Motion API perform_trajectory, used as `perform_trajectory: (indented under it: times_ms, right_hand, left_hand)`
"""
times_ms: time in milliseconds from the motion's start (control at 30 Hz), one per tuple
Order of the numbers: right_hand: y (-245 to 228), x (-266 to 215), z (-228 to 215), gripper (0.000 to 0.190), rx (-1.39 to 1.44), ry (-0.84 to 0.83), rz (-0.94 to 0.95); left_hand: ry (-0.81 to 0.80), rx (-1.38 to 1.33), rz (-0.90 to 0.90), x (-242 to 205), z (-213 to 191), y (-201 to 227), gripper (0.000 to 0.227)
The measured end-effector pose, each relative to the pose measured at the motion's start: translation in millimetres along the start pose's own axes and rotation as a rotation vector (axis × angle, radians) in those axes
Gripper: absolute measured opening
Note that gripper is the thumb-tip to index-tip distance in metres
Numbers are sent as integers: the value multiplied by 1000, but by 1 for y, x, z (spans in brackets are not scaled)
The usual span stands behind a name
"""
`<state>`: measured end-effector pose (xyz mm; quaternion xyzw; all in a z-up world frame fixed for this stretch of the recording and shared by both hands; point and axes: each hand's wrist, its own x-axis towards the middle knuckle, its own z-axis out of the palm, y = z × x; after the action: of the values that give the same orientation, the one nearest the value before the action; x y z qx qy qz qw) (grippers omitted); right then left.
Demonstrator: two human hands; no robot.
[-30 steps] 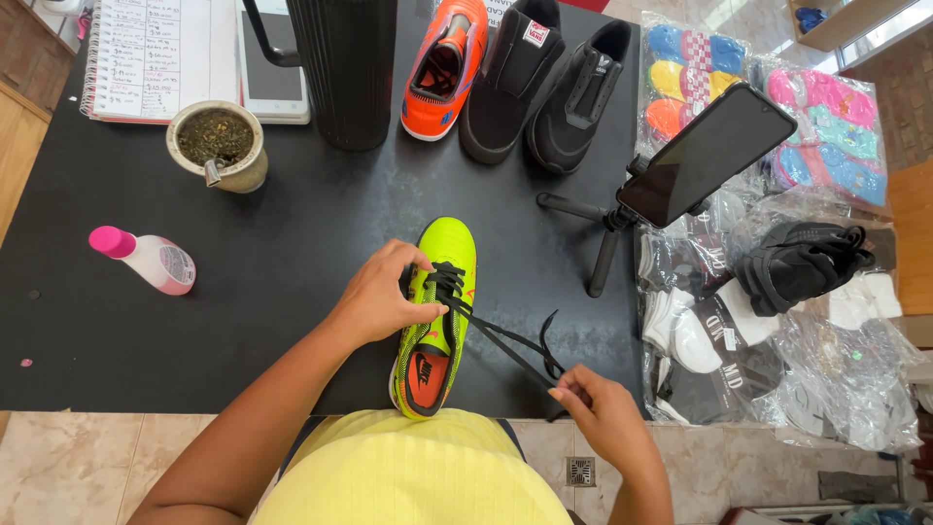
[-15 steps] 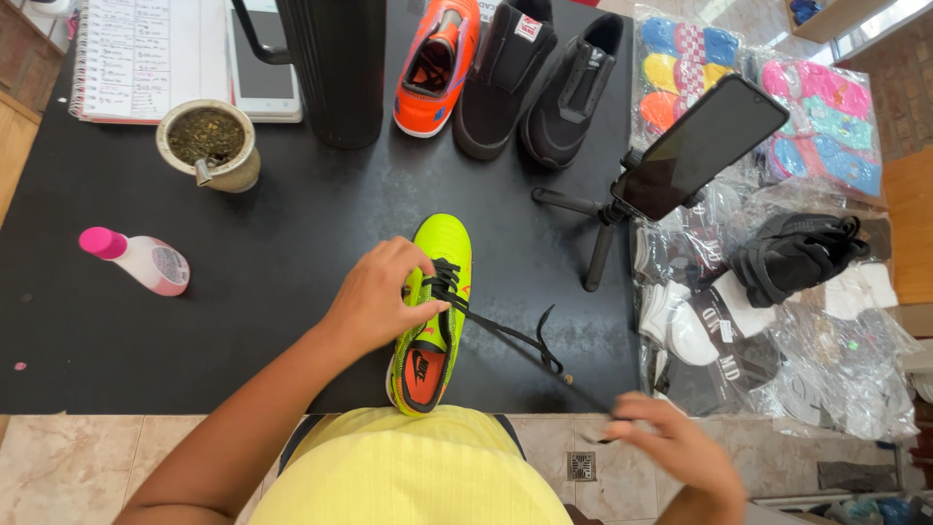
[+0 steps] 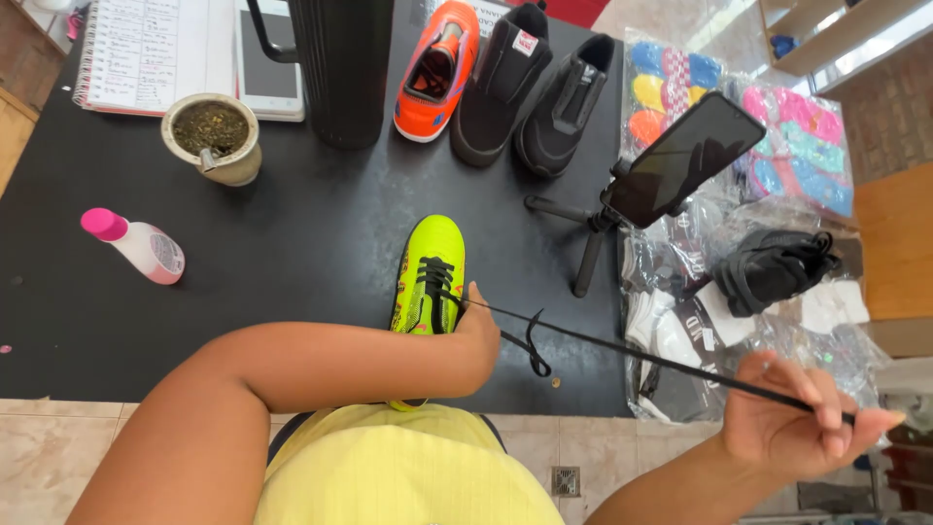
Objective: Lacing a bright yellow soccer cleat on a retail counter.
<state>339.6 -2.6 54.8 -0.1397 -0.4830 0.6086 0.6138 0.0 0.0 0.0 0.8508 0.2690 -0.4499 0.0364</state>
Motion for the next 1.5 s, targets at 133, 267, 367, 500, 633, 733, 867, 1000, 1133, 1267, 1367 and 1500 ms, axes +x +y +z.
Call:
perform_trajectory:
  times_ms: [133, 267, 367, 500, 633, 733, 867, 1000, 1133, 1267, 1367, 1500]
  right_hand:
    - [8, -7, -26, 53, 188, -28, -33]
    - [21, 1, -25, 45, 379, -89, -50]
    - [29, -4, -43, 22, 378, 81, -67]
    - [30, -3, -44, 44, 353, 143, -145]
    - [30, -10, -60, 43, 305, 191, -105]
    - [36, -13, -72, 22, 183, 321, -99]
    - [53, 15, -15, 17, -412, 598, -109]
    - [92, 30, 51, 25, -1118, 756, 53]
    - [142, 32, 101, 17, -1097, 237, 201]
    - [202, 23, 123, 10, -1117, -92, 274]
    - [223, 23, 138, 9, -1175, -205, 225]
    - [235, 27, 139, 11, -1330, -303, 179]
  left_hand:
    - [-67, 131, 17, -23, -1, -1, 46]
    - [-23, 88, -37, -11, 6, 4, 54]
    - [237, -137, -40, -5, 12, 15, 48]
    - [810, -510, 145, -48, 59, 11, 10]
    - [979, -1184, 317, -161, 93, -25, 13]
    - [1042, -1447, -102, -185, 139, -38, 13]
    - [651, -1250, -919, -178, 188, -51, 27]
    - [702, -890, -1031, -121, 236, -50, 21]
    - [1070, -813, -828, -93, 192, -46, 8]
    - [1314, -872, -585, -55, 146, -36, 6]
    - [1174, -910, -549, -32, 130, -37, 5]
    - [1105, -917, -552, -12, 129, -44, 6]
